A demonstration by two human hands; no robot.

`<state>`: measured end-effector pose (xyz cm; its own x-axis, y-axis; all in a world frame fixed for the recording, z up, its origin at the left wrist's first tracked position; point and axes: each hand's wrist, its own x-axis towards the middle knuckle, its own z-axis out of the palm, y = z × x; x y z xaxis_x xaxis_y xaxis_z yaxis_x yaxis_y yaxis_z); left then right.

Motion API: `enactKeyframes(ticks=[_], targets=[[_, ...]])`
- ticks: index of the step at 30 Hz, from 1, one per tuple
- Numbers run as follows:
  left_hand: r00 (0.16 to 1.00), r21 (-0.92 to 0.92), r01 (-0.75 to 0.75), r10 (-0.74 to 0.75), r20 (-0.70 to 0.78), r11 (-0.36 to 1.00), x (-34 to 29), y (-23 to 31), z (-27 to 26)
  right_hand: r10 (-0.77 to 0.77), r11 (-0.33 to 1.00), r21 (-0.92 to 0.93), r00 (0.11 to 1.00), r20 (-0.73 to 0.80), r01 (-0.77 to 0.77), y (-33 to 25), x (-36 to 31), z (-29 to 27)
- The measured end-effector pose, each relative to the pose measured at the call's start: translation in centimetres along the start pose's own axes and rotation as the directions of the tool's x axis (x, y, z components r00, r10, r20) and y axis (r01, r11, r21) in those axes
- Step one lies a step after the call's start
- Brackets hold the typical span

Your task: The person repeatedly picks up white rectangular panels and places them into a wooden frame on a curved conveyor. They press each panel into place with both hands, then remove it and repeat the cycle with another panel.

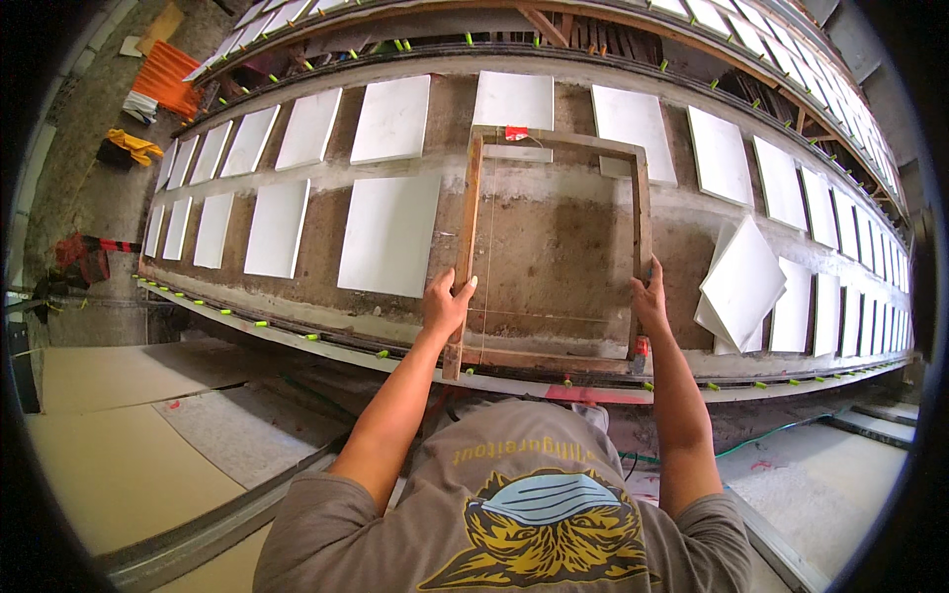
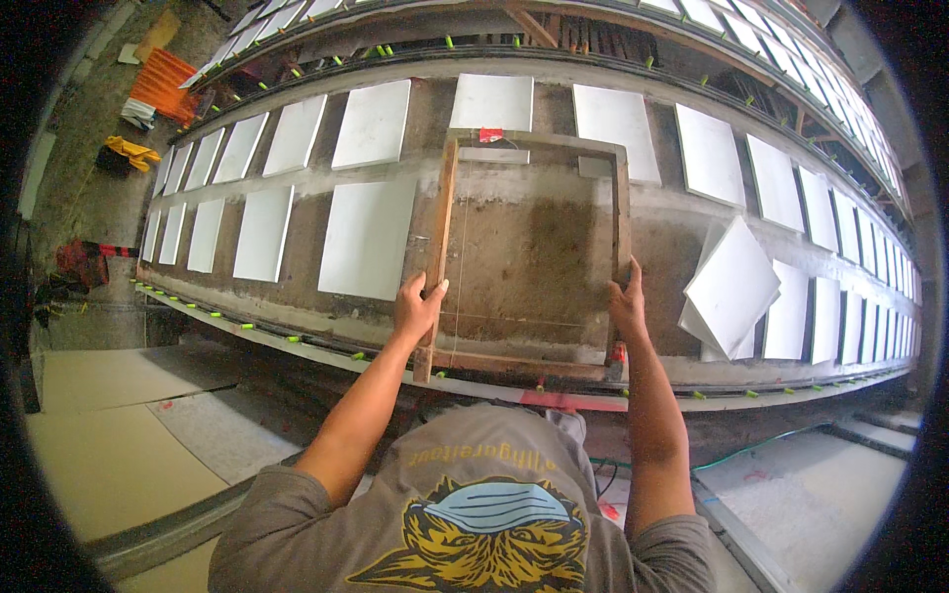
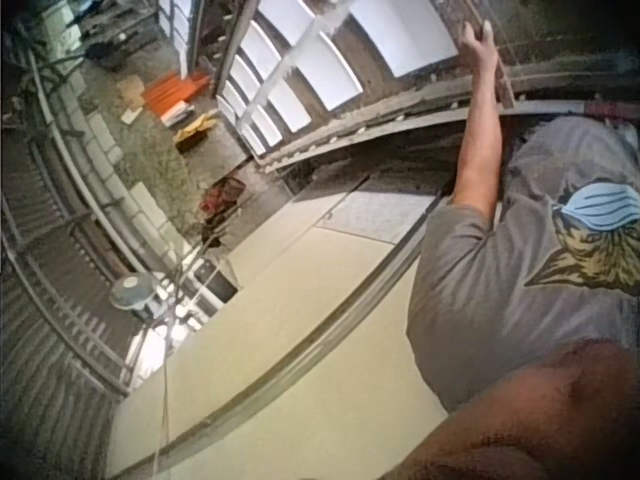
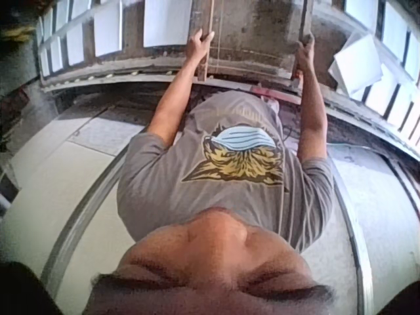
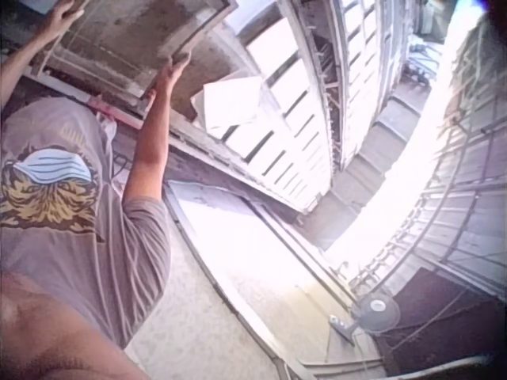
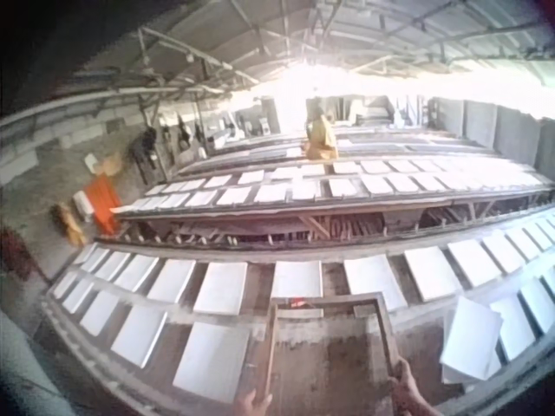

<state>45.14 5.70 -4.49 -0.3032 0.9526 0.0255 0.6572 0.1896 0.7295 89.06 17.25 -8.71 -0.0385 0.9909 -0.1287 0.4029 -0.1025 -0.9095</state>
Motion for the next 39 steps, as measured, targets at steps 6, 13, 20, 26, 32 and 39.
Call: enactKeyframes(ticks=[6,13,20,26,32,39], targets=[[0.999,-0.011,0.035,-0.035,-0.017,0.999,-0.3,-1.9,1.1,0.025,0.999,-0.040,1.000,-0.008,-0.025,-2.7,0.2,0.3],[0.999,-0.125,0.031,-0.034,-0.023,0.992,-0.1,0.4,0.4,0.129,0.987,0.093,0.991,0.028,-0.131,-3.9,-0.4,-0.4],[0.988,-0.100,0.038,-0.053,-0.144,0.994,-0.8,-1.2,3.1,0.085,0.996,0.035,0.996,-0.004,-0.085,-3.0,0.0,-0.9],[0.997,-0.149,0.043,-0.053,-0.062,0.988,-0.8,-1.5,3.4,-0.042,0.995,-0.095,0.997,-0.062,0.036,0.7,-0.4,-1.2],[0.989,-0.223,0.149,-0.144,0.037,0.963,-1.0,-1.4,3.2,0.057,0.998,-0.028,0.997,-0.045,-0.058,0.4,-0.5,-1.0],[0.995,-0.180,0.097,-0.097,0.011,0.979,-1.2,-0.5,2.6,0.078,0.925,-0.365,0.992,-0.100,-0.110,-3.2,-1.0,-1.4]])
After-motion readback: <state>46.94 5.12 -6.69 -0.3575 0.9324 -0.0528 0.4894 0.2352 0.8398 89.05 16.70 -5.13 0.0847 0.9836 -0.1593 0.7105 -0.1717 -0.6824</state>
